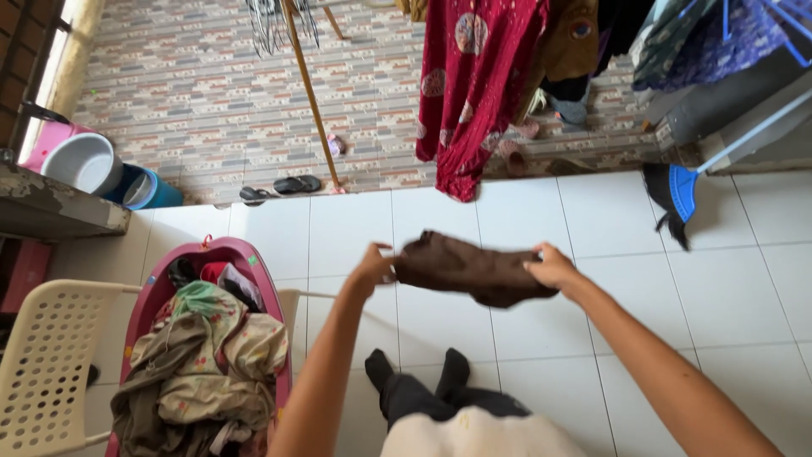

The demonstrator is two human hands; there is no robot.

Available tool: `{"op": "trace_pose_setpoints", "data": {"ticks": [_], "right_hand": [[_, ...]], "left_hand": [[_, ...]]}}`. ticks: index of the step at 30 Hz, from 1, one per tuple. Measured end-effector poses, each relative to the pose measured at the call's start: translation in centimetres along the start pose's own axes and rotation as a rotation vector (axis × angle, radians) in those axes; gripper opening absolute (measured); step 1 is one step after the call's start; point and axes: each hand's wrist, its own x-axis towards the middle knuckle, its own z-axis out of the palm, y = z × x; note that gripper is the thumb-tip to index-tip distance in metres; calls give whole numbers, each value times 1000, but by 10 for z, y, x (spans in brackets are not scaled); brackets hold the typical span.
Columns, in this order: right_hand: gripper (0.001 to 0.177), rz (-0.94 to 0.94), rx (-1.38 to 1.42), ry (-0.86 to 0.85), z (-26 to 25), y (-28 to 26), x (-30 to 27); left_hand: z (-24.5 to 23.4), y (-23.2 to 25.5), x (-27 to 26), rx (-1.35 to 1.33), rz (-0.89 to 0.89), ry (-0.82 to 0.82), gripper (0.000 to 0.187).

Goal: The recorder takes clothes from a laundry basket and hangs them on a drying rack.

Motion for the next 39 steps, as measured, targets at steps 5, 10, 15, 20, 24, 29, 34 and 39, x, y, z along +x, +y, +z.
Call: {"op": "trace_pose_setpoints", "data": {"ticks": [5, 10, 15, 20, 24, 29, 34, 39], "right_hand": [[40, -89, 464, -36, -9, -32, -1], [39, -483, 712, -29, -49, -81, -25], [75, -800, 89, 374, -79, -109, -60], [73, -826, -136, 209, -87, -106, -45], [58, -674, -202, 123, -117, -148, -82], [25, -1037, 67, 354, -128, -167, -13], [16, -1083, 801, 41, -143, -222, 18], [25, -840, 1140, 25, -162, -325, -41]], "left_hand": [[19, 34, -40, 168, 253, -117, 75], [3, 81, -54, 436, 772, 71, 51], [-24, 117, -64, 868, 997, 262, 16], [-27, 118, -51, 659, 1288, 383, 21], [-30, 144, -44, 263, 908, 278, 33], [-45, 236, -132, 394, 1063, 238, 36], [-80, 282, -113, 525, 1157, 353, 42], [-94, 322, -62, -75, 1085, 299, 35]]}}
